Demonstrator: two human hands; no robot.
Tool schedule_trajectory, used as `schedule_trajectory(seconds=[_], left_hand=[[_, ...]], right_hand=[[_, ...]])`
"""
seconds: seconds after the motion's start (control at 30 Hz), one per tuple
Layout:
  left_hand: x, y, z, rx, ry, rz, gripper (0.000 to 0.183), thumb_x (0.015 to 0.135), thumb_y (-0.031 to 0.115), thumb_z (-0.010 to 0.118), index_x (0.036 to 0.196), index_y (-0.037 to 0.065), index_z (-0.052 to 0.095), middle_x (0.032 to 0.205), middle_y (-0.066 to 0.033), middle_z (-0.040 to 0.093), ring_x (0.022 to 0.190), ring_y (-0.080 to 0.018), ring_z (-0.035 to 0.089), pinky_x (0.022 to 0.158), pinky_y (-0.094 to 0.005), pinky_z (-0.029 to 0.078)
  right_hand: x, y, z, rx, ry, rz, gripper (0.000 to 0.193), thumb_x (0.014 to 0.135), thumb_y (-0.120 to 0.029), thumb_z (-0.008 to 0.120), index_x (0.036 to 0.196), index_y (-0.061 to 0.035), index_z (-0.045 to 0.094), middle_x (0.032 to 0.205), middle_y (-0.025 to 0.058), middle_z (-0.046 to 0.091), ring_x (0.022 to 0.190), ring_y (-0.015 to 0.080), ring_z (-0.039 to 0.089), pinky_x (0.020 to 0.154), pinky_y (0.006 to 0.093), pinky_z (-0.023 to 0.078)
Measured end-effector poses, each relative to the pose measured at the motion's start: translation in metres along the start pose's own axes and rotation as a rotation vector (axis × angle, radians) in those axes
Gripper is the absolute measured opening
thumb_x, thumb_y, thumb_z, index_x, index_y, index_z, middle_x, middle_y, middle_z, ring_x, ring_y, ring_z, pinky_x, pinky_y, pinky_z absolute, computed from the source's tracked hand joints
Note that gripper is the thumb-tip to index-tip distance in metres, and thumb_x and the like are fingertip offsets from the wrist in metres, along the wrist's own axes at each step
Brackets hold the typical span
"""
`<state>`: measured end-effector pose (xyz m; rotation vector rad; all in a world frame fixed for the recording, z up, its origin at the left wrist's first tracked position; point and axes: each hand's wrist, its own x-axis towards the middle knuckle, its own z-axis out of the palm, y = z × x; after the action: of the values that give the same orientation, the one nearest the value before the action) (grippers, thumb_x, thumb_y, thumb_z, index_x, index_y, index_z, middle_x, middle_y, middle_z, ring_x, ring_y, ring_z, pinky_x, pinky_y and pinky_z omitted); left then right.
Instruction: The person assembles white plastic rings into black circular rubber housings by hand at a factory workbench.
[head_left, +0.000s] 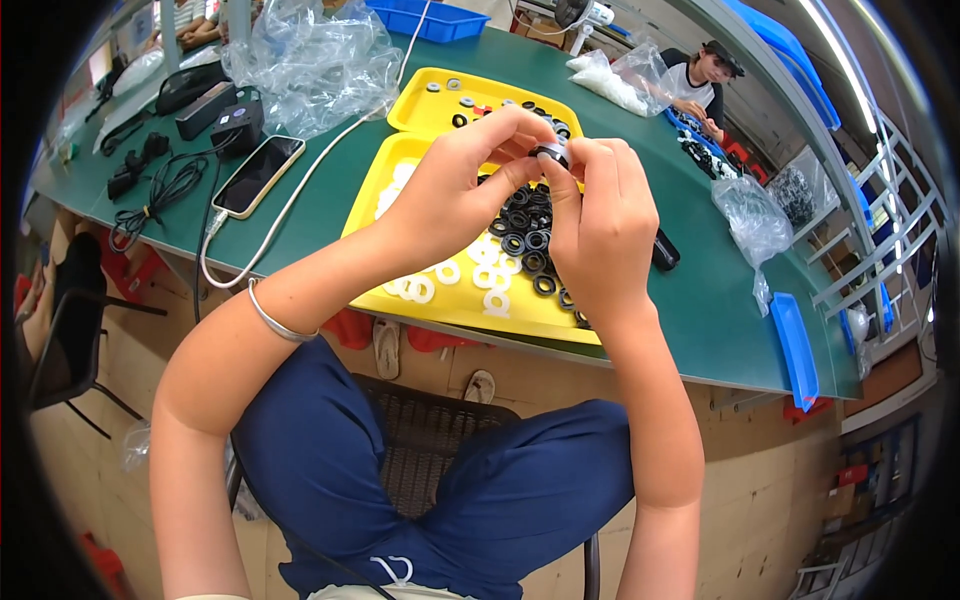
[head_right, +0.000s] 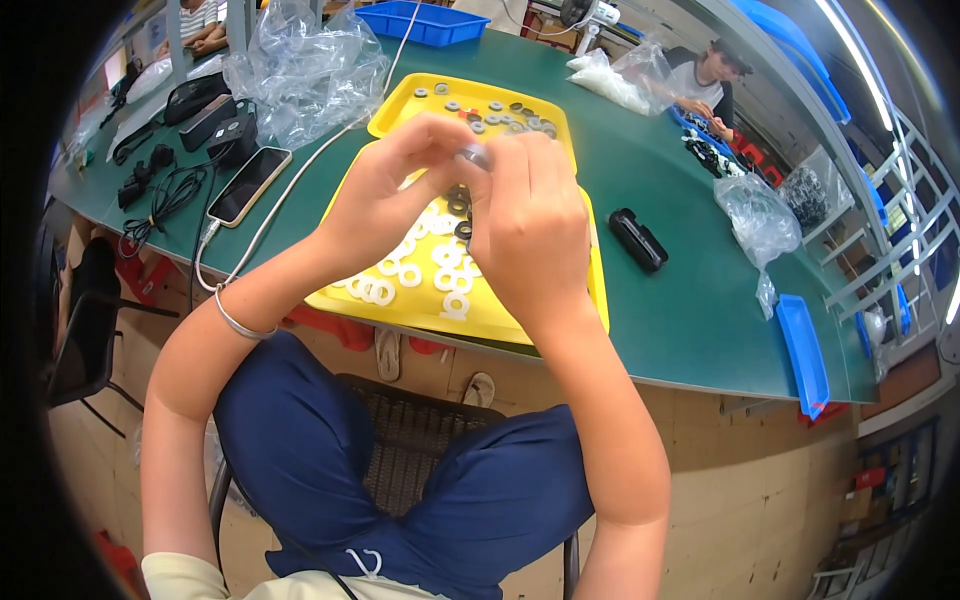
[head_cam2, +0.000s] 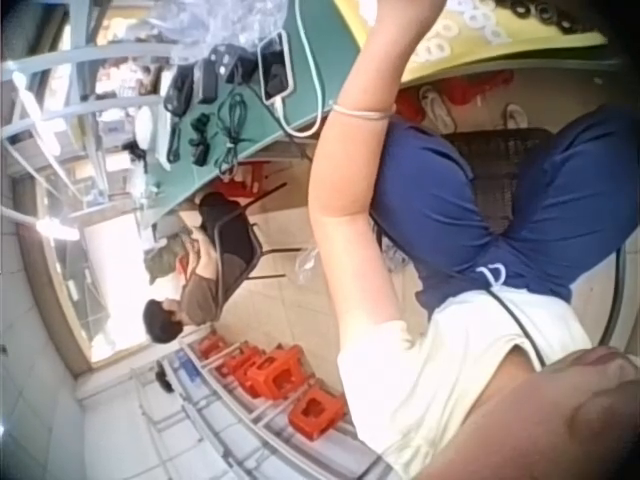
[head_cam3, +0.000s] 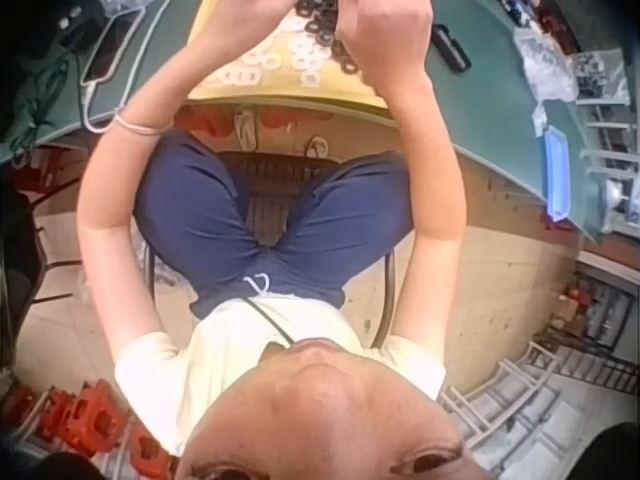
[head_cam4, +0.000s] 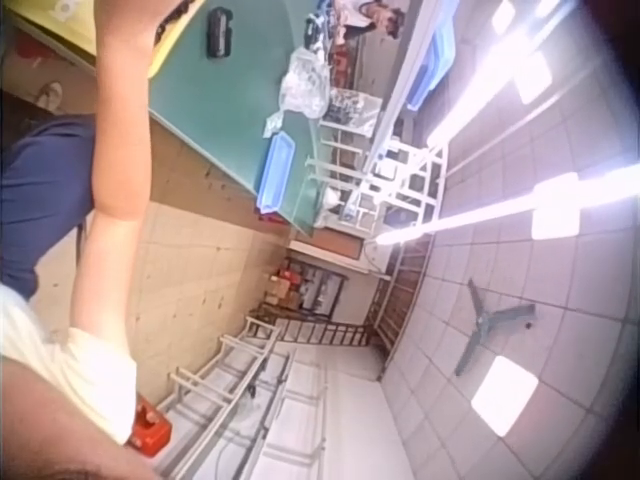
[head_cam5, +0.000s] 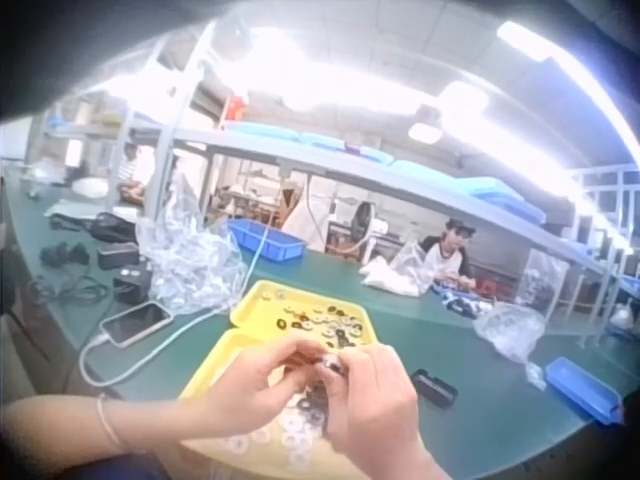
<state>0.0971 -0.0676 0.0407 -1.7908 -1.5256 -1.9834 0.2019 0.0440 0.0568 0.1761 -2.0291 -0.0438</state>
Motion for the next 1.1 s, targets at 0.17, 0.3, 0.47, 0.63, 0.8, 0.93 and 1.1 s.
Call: schedule_trajectory(seconds=[0.17, 0.3, 0.47, 0.63, 0.8, 0.93, 1.1], left_hand=[[0.0, 0.0, 0.001, 0.052, 0.007, 0.054, 0.015, 0.087, -0.004, 0.055, 0.101, -0.003, 0.054, 0.092, -0.0113, 0.063, 0.088, -0.0201, 0.062, 0.081, -0.0298, 0.049], [0.001, 0.002, 0.0, 0.089, 0.027, 0.066, 0.015, 0.086, -0.004, 0.056, 0.1, -0.003, 0.053, 0.09, -0.0115, 0.062, 0.085, -0.0211, 0.062, 0.079, -0.0308, 0.05], [-0.001, 0.001, -0.004, 0.102, 0.076, 0.04, 0.02, 0.085, -0.004, 0.056, 0.104, -0.003, 0.05, 0.085, -0.0127, 0.062, 0.083, -0.0242, 0.062, 0.075, -0.0316, 0.05], [0.002, -0.001, -0.009, 0.374, -0.179, -0.149, 0.033, 0.078, -0.008, 0.055, 0.111, -0.003, 0.05, 0.099, -0.0179, 0.062, 0.095, -0.0296, 0.062, 0.082, -0.0339, 0.049], [-0.008, -0.032, -0.034, 0.957, -0.505, 0.053, 0.036, 0.071, -0.01, 0.051, 0.106, -0.003, 0.054, 0.096, -0.0173, 0.062, 0.097, -0.0324, 0.059, 0.08, -0.0397, 0.049], [-0.008, -0.04, -0.043, 1.139, -0.705, -0.17, 0.018, 0.079, 0.002, 0.055, 0.096, 0.0, 0.061, 0.092, -0.0162, 0.063, 0.094, -0.0324, 0.06, 0.082, -0.0407, 0.048], [-0.012, -0.047, -0.041, 1.108, -0.804, -0.277, 0.02, 0.085, 0.023, 0.059, 0.092, 0.005, 0.064, 0.088, -0.0141, 0.065, 0.091, -0.0306, 0.061, 0.082, -0.0413, 0.048]], right_hand=[[0.002, 0.003, -0.003, -0.05, -0.022, -0.048, 0.013, 0.079, -0.003, 0.062, 0.087, 0.0004, 0.053, 0.079, 0.0143, 0.053, 0.072, 0.0314, 0.054, 0.061, 0.0396, 0.046], [0.0, 0.003, -0.001, -0.008, -0.04, -0.035, 0.014, 0.08, -0.002, 0.062, 0.09, 0.0011, 0.052, 0.079, 0.0147, 0.053, 0.071, 0.0319, 0.054, 0.061, 0.0397, 0.046], [-0.001, -0.005, 0.006, 0.248, -0.071, 0.163, 0.014, 0.083, -0.002, 0.059, 0.094, 0.0021, 0.05, 0.08, 0.0157, 0.053, 0.072, 0.0342, 0.055, 0.061, 0.0405, 0.046], [-0.01, -0.003, 0.015, 0.258, -0.164, 0.424, 0.011, 0.089, -0.006, 0.057, 0.087, 0.0034, 0.051, 0.08, 0.0159, 0.058, 0.069, 0.0269, 0.057, 0.061, 0.0356, 0.045], [-0.014, 0.031, 0.023, 0.071, -0.206, 0.704, 0.009, 0.086, -0.006, 0.053, 0.085, 0.0028, 0.054, 0.087, 0.0214, 0.062, 0.08, 0.0408, 0.059, 0.07, 0.0448, 0.045], [-0.03, 0.058, 0.028, 0.253, -0.377, 0.872, 0.014, 0.088, -0.01, 0.056, 0.093, 0.0027, 0.059, 0.086, 0.0167, 0.064, 0.079, 0.0302, 0.062, 0.072, 0.0387, 0.046], [-0.034, 0.076, 0.034, 0.759, -0.339, 1.23, 0.036, 0.088, -0.006, 0.053, 0.122, 0.0057, 0.052, 0.111, 0.0144, 0.062, 0.098, 0.0239, 0.061, 0.088, 0.0341, 0.045]])
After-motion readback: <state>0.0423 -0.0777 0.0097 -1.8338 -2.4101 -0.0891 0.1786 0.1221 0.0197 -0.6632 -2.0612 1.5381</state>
